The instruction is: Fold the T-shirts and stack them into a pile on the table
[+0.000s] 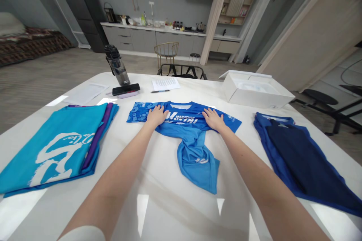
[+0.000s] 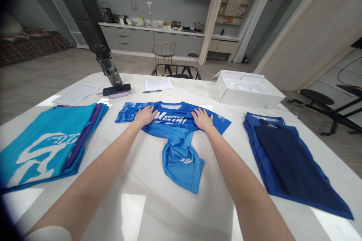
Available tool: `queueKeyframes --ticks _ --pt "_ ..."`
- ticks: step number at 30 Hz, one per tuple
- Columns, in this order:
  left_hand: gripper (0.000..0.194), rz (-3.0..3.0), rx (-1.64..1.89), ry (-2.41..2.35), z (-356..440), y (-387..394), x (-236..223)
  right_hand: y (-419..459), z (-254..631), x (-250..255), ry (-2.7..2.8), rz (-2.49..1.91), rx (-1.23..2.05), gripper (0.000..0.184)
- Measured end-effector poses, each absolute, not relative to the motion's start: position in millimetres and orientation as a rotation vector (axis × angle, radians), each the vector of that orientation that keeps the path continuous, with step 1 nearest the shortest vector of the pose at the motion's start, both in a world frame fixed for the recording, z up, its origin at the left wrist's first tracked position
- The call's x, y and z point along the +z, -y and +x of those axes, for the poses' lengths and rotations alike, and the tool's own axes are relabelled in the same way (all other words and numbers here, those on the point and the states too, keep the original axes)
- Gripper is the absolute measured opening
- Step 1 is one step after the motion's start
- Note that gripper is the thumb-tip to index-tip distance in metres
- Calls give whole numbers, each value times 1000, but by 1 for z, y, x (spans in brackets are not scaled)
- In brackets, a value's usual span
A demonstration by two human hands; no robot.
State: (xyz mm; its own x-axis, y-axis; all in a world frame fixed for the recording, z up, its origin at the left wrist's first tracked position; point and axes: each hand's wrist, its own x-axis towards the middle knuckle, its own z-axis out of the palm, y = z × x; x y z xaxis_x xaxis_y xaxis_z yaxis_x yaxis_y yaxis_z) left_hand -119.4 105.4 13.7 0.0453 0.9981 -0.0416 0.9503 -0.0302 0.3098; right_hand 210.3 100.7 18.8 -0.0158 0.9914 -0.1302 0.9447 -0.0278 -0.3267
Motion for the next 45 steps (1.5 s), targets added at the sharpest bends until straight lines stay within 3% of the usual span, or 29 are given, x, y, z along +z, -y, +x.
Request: queueKeyframes --ticks 6,11,16,24,28,31,39,42,45 --pt "85 1857 321 -2103 -129 -140 13 -132 232 19 1974 -2222 557 82" --pt "86 1836 242 -2229 -127 -158 6 -154 239 23 1990 -2304 623 91" --pt "87 1892 212 -2288 -122 -167 -5 -164 240 12 2086 -2277 437 95" --pt "79 2003 250 -2203 -125 -173 0 -171 242 4 2128 -2120 229 86" --pt "54 2279 565 -2143 -121 -158 10 -156 241 10 1963 -1964 -104 61" --pt "40 2493 535 -1912 -113 -142 18 -137 239 16 1903 -1950 -204 51" --pt "38 2613 544 -1119 -45 -69 29 -65 213 24 2264 -1560 12 30" --pt "45 2595 436 -1126 -24 -46 26 -47 215 15 2274 -1487 245 30" --pt "34 2509 398 -1225 -15 -38 21 -44 230 -1 2266 -1486 374 39"
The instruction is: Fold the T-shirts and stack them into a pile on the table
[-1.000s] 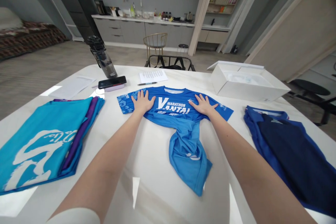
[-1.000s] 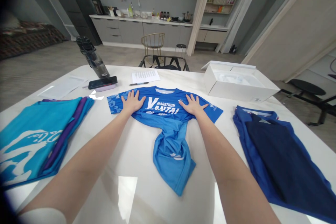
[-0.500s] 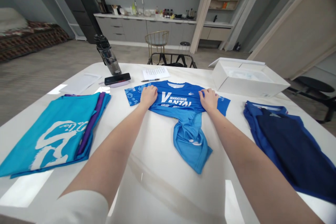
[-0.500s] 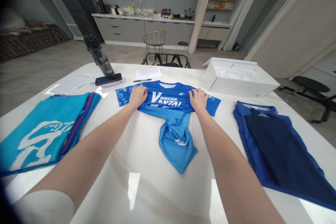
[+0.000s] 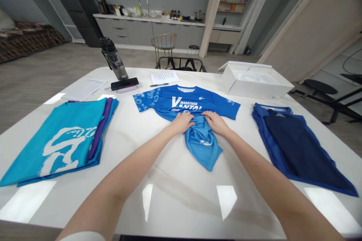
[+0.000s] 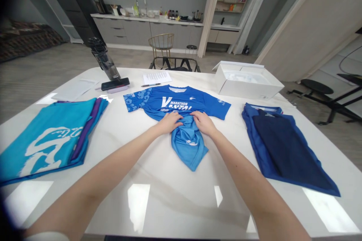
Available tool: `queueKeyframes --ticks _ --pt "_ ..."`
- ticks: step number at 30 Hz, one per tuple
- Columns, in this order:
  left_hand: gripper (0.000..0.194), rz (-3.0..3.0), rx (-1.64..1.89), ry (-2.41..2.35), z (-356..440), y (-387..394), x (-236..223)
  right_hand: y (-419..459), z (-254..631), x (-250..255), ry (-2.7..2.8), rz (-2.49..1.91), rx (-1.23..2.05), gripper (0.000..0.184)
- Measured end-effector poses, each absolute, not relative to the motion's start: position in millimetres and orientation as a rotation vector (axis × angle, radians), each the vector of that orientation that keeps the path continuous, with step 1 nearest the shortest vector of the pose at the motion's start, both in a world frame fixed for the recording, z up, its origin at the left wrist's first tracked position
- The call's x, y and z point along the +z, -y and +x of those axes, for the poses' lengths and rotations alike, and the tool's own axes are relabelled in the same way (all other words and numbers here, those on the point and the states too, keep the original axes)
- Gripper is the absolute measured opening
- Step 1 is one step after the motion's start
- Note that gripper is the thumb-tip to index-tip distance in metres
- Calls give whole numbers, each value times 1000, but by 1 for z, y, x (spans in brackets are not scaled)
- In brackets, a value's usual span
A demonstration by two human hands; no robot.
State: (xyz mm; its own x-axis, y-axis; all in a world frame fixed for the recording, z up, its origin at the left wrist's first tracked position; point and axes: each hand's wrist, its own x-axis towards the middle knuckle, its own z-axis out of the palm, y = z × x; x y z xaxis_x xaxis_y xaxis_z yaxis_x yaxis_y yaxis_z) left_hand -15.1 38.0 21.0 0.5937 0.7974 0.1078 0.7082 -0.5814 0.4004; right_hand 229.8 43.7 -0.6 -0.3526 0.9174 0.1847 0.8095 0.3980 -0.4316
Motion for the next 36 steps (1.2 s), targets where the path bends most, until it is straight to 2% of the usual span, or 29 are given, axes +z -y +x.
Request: queueKeyframes --ticks 2,4,8,12,18,22,23,26,29,33,36 --pt "19 2469 450 -1180 -17 -37 18 -47 240 -10 2243 -1520 417 45" --pt "13 2413 565 -1092 -26 -33 18 -51 247 -15 2220 -1552 450 48" --pt "19 2297 722 -1065 -58 -14 24 -55 249 -15 2252 -1590 441 48" --pt "19 2285 674 -1059 -93 15 34 -55 242 0 2308 -1680 382 48" --pt "27 2243 587 -1156 -85 40 48 -25 214 30 2337 -1674 220 44" --pt "58 2353 501 -1296 -37 42 46 18 193 34 2297 -1576 165 41" --pt "59 2379 456 -1313 -27 41 45 29 191 34 2259 -1581 200 39" --pt "42 2446 353 -1286 -9 38 46 51 190 36 2109 -1574 372 32" --pt "25 2456 438 -1199 -12 43 53 61 195 39 1980 -1563 490 33" --pt "21 2378 540 -1064 -32 61 66 72 198 44 2014 -1548 569 17" --pt "18 2313 520 -1058 -47 78 71 86 195 44 2157 -1409 554 18"
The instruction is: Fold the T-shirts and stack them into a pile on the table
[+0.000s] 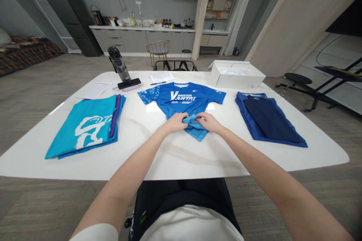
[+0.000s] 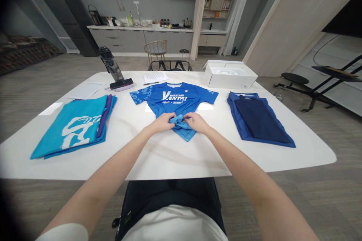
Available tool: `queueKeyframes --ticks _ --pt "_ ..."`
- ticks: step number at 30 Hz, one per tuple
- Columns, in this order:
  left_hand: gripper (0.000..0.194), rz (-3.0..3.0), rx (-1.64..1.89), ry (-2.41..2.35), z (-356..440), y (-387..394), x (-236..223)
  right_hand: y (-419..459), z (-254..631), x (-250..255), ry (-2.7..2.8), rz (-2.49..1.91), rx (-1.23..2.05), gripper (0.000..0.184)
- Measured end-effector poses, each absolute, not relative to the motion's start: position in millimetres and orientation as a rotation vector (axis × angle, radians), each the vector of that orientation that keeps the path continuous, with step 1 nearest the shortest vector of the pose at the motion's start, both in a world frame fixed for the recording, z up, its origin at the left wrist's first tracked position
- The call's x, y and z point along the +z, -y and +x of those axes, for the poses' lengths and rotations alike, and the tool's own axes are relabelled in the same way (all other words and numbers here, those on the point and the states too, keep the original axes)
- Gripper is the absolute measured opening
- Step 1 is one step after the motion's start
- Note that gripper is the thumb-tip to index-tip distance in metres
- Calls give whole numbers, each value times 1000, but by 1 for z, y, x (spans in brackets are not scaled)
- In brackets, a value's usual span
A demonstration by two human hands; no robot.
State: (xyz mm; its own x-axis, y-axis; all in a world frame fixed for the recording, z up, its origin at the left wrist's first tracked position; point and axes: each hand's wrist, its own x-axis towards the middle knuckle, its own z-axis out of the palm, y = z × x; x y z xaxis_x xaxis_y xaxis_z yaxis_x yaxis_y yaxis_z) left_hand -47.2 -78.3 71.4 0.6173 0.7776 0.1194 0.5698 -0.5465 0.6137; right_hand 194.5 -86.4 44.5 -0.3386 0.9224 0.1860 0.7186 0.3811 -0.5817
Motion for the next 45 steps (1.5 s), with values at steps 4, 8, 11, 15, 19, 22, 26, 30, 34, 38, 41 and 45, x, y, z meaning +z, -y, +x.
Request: queueKeyframes --ticks 4,8,11,15,19,22,26,30,34,38,41,45 --pt "15 2271 516 -1054 -61 100 72 110 183 42 2320 -1244 521 20" --pt "17 2251 488 -1028 -71 118 67 129 170 37 2340 -1316 522 25" --pt "33 2179 428 -1061 -76 131 63 140 164 36 2360 -1461 452 29" --pt "48 2260 286 -1267 -79 146 59 154 165 41 2352 -1791 223 28" --pt "49 2422 51 -1555 -83 161 59 166 180 50 2321 -2121 126 32" --pt "49 2427 -121 -1701 -91 169 60 175 199 56 2198 -2361 146 34" --pt "44 2421 -182 -1767 -99 179 64 194 220 63 2047 -2437 -34 34" --pt "28 2518 -61 -1600 -92 194 66 212 217 64 2307 -1956 -120 32" --pt "31 2496 -41 -1607 -81 216 67 229 204 56 2467 -1665 100 24" --pt "40 2457 -63 -1700 -88 239 65 251 207 50 2385 -1972 60 33" --pt "43 2410 -90 -1760 -98 250 62 267 216 52 2360 -2226 43 42" --pt "34 2400 -14 -1860 -96 252 60 265 214 56 2330 -2299 3 48"
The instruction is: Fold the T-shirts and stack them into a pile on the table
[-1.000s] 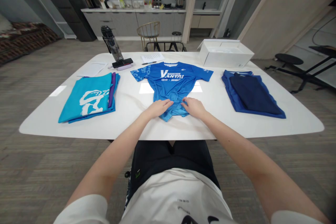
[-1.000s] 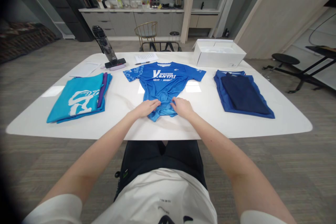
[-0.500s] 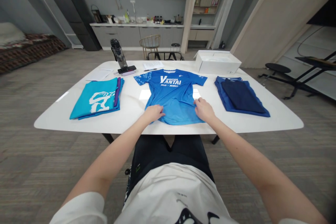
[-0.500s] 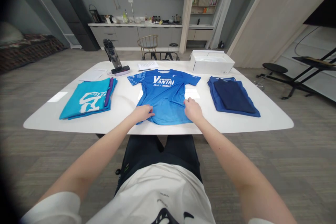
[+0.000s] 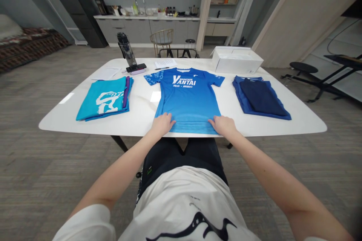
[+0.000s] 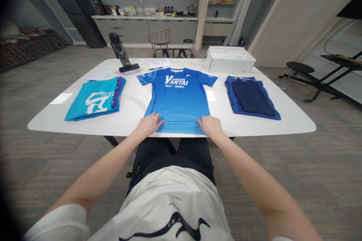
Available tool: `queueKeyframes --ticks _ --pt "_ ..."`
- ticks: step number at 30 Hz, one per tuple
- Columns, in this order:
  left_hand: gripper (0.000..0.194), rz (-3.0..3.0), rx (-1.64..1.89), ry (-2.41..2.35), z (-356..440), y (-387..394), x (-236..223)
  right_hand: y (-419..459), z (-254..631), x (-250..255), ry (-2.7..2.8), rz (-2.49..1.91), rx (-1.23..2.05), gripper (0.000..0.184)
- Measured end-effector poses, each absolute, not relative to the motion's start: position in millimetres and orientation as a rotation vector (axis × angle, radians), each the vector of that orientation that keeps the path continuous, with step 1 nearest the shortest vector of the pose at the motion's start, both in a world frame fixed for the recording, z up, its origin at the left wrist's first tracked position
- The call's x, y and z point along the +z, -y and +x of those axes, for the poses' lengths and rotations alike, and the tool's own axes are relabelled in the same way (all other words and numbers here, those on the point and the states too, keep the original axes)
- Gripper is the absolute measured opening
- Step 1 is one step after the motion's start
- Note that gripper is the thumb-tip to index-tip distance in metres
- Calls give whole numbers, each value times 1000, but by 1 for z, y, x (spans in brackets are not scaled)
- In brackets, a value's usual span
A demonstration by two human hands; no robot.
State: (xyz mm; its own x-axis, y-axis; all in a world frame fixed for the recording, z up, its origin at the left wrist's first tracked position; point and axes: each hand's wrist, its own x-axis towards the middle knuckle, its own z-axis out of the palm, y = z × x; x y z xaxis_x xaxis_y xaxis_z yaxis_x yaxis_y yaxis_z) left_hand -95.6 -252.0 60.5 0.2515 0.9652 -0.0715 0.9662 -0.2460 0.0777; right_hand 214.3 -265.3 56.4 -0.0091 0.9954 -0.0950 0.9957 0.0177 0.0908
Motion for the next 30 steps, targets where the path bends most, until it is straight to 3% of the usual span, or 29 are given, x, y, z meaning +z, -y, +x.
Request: queueKeyframes --ticks 6,12,19,24,30 --pt "45 2491 114 -2013 -89 248 51 227 204 32 -2687 1979 -38 55" --pt "66 2390 33 -2160 -123 267 29 232 229 4 -2522 1981 -98 71" --pt "59 2579 124 -2023 -102 240 41 208 207 19 -2586 1985 -26 72" --pt "63 2559 162 -1771 -59 191 41 168 167 20 -2557 1979 -233 71" --pt "74 2324 50 -2014 -100 191 18 183 202 10 -2390 2068 -129 70"
